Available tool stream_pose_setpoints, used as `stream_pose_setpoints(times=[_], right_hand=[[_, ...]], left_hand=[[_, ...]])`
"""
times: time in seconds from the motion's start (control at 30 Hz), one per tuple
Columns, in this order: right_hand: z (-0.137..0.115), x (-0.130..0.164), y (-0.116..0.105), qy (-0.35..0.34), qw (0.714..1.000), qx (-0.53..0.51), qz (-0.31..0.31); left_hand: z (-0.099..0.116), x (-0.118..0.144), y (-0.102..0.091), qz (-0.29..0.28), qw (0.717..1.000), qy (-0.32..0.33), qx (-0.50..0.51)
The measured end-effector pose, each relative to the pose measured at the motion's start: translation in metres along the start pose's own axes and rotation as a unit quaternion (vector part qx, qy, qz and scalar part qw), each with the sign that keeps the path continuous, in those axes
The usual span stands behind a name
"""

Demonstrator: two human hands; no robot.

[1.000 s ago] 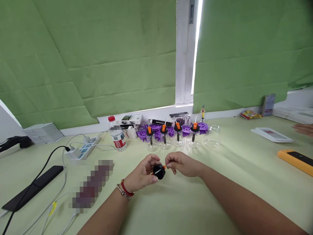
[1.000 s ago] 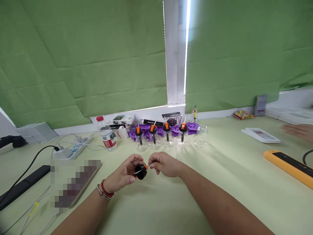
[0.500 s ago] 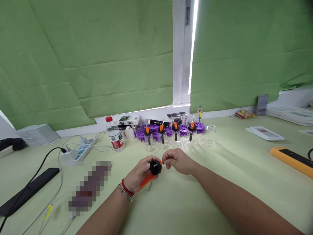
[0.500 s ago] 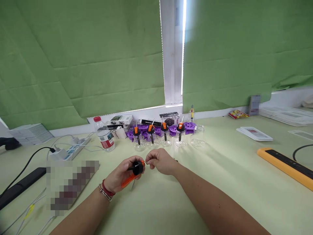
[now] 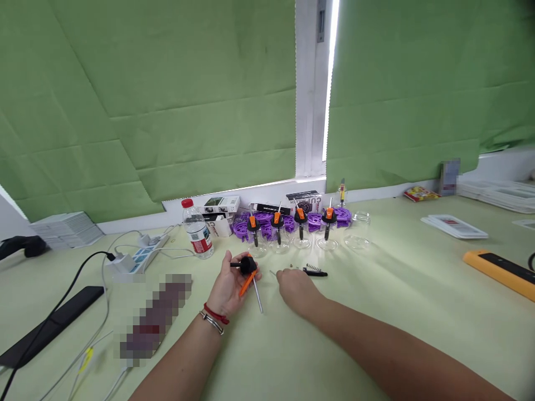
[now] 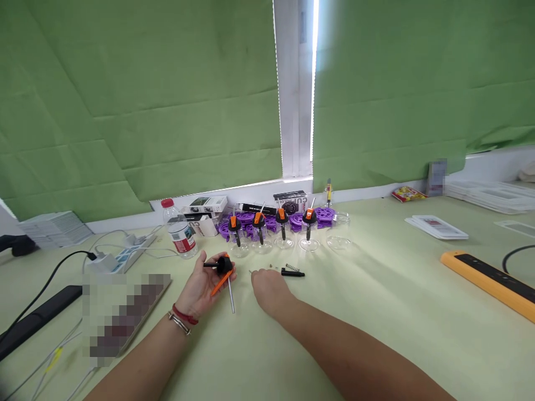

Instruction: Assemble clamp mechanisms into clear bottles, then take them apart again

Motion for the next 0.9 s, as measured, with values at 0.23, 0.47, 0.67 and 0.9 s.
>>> stream_pose_setpoints(times=[0.23, 0.47, 0.67, 0.9], right_hand=[[0.011, -0.001, -0.005, 0.036, 0.998, 0.031, 0.041], [0.017, -0.004, -0.016, 0.071, 0.995, 0.023, 0.065], [0.019, -0.007, -0.017, 0.074, 0.994, 0.010, 0.084], [0.024, -0.009, -0.025, 0.089, 0.989, -0.028, 0.118]], left_hand=[[-0.004, -0.003, -0.009, 0.033, 0.999, -0.017, 0.019], [-0.004, -0.002, -0.002, 0.003, 0.999, 0.029, -0.031], [-0.006, -0.001, 0.002, -0.001, 0.998, 0.044, -0.042], [-0.011, -0.003, 0.005, 0.005, 0.998, 0.041, -0.046]])
Point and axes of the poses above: each hand's wrist, its own x-axis away from the middle knuckle, its own y-axis out of the palm, z = x × y, the point moved 8 cm from there along -x, towards the middle knuckle, and after that the axes turned 13 degrees about -x, right-handed, at the moved point
